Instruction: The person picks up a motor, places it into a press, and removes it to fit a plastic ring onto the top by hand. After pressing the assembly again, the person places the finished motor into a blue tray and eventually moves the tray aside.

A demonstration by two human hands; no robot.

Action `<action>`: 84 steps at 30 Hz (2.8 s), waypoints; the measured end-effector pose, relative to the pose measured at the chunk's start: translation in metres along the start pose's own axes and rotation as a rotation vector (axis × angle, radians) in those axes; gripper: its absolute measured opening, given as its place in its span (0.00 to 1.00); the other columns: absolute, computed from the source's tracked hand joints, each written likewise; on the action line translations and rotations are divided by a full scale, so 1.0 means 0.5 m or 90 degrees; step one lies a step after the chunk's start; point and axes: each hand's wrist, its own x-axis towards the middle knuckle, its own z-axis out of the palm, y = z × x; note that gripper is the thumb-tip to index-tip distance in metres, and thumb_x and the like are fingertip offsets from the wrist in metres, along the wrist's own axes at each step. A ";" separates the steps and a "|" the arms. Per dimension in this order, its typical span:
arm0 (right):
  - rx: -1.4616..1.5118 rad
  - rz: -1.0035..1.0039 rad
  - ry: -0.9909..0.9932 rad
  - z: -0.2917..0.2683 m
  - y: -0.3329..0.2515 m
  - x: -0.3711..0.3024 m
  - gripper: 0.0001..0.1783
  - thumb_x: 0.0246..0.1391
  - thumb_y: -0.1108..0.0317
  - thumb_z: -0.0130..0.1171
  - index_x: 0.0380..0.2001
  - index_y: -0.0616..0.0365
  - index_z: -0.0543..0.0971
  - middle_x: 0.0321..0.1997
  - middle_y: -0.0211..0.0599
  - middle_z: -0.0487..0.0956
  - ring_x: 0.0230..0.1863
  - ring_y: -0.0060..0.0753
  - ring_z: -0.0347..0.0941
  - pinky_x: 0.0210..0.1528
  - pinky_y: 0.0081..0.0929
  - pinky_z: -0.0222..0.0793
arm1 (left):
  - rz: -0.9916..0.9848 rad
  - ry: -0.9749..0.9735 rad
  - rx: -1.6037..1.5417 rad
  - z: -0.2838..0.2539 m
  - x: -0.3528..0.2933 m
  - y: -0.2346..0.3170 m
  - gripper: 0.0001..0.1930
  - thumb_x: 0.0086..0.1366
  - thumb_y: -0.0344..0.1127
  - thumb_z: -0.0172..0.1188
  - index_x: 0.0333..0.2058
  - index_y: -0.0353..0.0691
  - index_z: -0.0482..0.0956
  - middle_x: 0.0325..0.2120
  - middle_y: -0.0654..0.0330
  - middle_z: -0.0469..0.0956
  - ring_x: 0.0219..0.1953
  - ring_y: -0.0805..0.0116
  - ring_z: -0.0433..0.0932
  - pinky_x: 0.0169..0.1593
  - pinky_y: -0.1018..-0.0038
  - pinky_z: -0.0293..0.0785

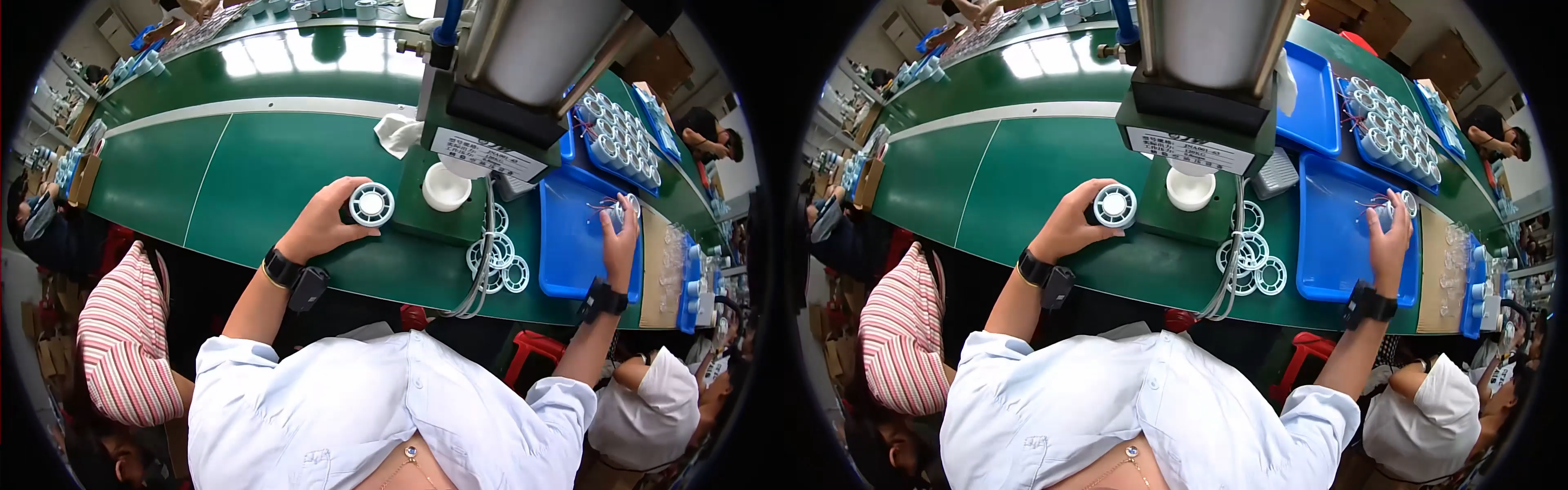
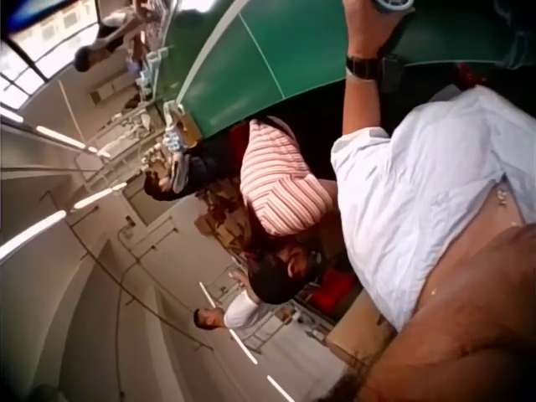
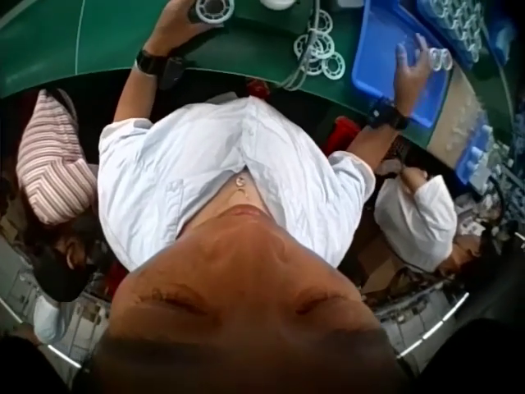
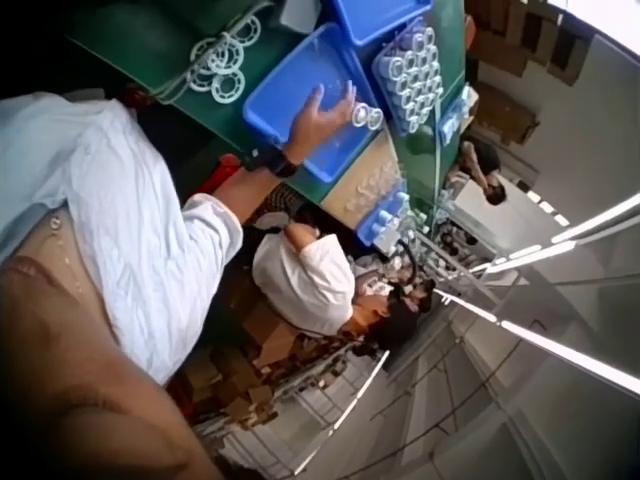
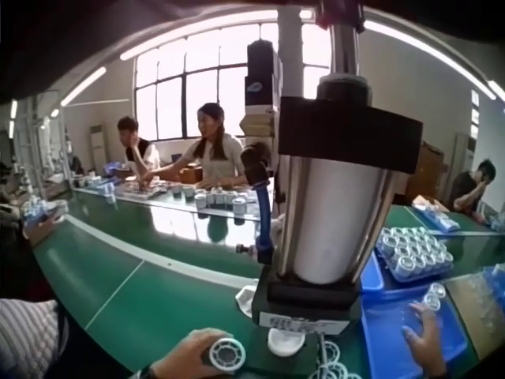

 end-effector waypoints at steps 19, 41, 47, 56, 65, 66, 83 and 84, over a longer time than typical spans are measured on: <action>0.274 -0.021 -0.047 0.036 -0.176 -0.129 0.21 0.57 0.65 0.59 0.54 0.57 0.74 0.59 0.42 0.74 0.62 0.44 0.65 0.66 0.38 0.55 | 0.126 0.044 -0.046 0.084 0.163 0.112 0.30 0.46 0.34 0.75 0.50 0.39 0.75 0.43 0.56 0.77 0.43 0.61 0.77 0.43 0.73 0.74; -0.029 -0.255 -0.190 0.119 -0.309 -0.029 0.19 0.59 0.67 0.53 0.54 0.55 0.76 0.56 0.35 0.77 0.59 0.40 0.70 0.62 0.39 0.60 | -0.051 0.115 -0.067 -0.014 0.092 -0.070 0.16 0.64 0.40 0.60 0.44 0.34 0.76 0.35 0.58 0.75 0.33 0.71 0.73 0.39 0.76 0.71; 0.289 -0.225 -0.271 0.074 -0.382 0.006 0.17 0.53 0.62 0.63 0.42 0.61 0.80 0.35 0.44 0.82 0.37 0.43 0.77 0.42 0.32 0.70 | 0.006 0.114 0.116 -0.007 0.094 -0.065 0.10 0.61 0.37 0.61 0.37 0.37 0.78 0.33 0.56 0.77 0.34 0.63 0.76 0.38 0.70 0.74; 0.532 -0.118 -0.140 0.096 -0.404 0.013 0.27 0.46 0.60 0.69 0.48 0.61 0.74 0.45 0.47 0.80 0.44 0.45 0.78 0.46 0.33 0.72 | 0.037 0.080 0.126 -0.009 0.090 -0.090 0.08 0.61 0.30 0.60 0.38 0.35 0.76 0.34 0.60 0.73 0.28 0.72 0.69 0.35 0.77 0.69; -0.059 -0.033 -0.027 0.002 -0.012 0.009 0.35 0.44 0.52 0.70 0.56 0.47 0.71 0.66 0.38 0.68 0.70 0.49 0.55 0.68 0.50 0.47 | 0.089 0.078 0.180 -0.004 0.090 -0.070 0.08 0.61 0.29 0.60 0.38 0.35 0.77 0.35 0.60 0.73 0.30 0.70 0.70 0.36 0.76 0.69; -0.086 -0.029 -0.060 -0.010 0.028 0.014 0.36 0.43 0.50 0.70 0.56 0.46 0.71 0.68 0.36 0.66 0.71 0.49 0.53 0.69 0.51 0.44 | 0.092 0.076 0.175 -0.002 0.089 -0.070 0.08 0.61 0.29 0.60 0.38 0.35 0.77 0.35 0.60 0.73 0.30 0.70 0.70 0.36 0.76 0.69; -0.192 -0.015 -0.129 0.018 0.241 0.094 0.56 0.29 0.39 0.70 0.66 0.37 0.63 0.74 0.41 0.54 0.75 0.54 0.43 0.71 0.57 0.41 | 0.060 0.117 0.165 -0.016 0.088 -0.050 0.07 0.57 0.34 0.63 0.34 0.40 0.80 0.33 0.54 0.76 0.32 0.55 0.77 0.35 0.66 0.75; -0.198 -0.029 -0.145 0.002 0.309 0.083 0.57 0.28 0.41 0.70 0.67 0.38 0.63 0.74 0.42 0.54 0.74 0.55 0.45 0.71 0.55 0.43 | 0.104 0.113 0.172 -0.006 0.098 -0.068 0.07 0.57 0.35 0.63 0.34 0.41 0.80 0.33 0.55 0.77 0.33 0.54 0.77 0.36 0.64 0.75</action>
